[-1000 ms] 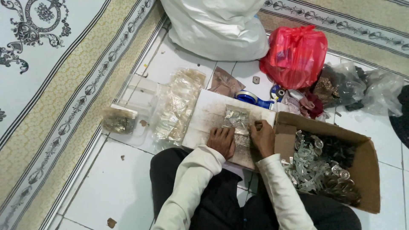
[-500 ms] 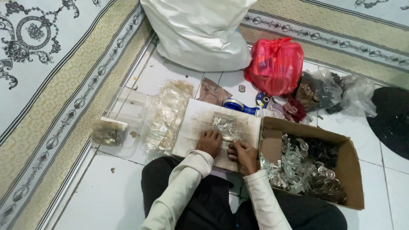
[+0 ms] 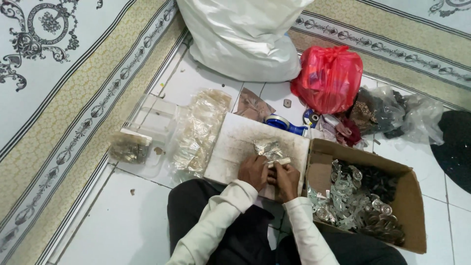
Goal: Arranging small metallic decorative pieces onto a white board template from a cardboard box.
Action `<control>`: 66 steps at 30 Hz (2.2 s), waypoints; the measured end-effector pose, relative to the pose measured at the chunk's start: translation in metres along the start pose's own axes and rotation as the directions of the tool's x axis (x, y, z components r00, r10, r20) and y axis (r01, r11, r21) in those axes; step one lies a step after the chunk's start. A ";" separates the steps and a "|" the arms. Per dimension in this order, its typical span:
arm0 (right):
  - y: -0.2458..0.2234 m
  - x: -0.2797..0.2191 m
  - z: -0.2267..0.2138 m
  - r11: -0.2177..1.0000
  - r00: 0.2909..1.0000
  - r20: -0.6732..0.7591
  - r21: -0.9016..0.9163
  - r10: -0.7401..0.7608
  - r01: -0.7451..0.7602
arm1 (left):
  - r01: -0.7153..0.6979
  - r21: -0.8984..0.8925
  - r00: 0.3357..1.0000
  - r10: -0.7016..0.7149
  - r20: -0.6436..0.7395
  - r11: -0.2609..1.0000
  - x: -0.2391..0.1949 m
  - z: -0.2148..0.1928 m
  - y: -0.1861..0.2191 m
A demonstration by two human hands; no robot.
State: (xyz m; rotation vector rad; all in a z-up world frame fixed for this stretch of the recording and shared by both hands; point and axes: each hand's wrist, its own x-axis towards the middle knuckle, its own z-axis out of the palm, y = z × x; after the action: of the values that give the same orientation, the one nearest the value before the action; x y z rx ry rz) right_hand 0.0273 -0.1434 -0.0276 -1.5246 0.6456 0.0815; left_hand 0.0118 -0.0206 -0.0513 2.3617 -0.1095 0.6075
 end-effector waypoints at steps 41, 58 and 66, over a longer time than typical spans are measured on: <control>-0.039 -0.026 0.410 0.880 0.755 0.653 -0.320 -0.065 0.352 | 0.870 0.012 0.492 -0.869 0.046 0.493 0.113 -0.233 -0.411; -0.075 -0.067 0.296 0.919 0.656 0.737 -0.127 -0.165 0.374 | 0.533 0.573 0.830 -0.518 -0.208 0.623 0.109 -0.246 -0.299; -0.067 -0.084 0.080 0.759 0.653 0.755 -0.386 -0.066 0.523 | -0.009 0.103 1.000 0.006 0.027 0.995 0.033 -0.171 -0.107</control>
State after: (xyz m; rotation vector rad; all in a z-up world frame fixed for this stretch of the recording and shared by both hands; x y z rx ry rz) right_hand 0.0142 -0.0448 0.0628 -1.9928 -0.3342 0.6284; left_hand -0.0016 0.1730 0.0109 2.4708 -0.1004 0.5988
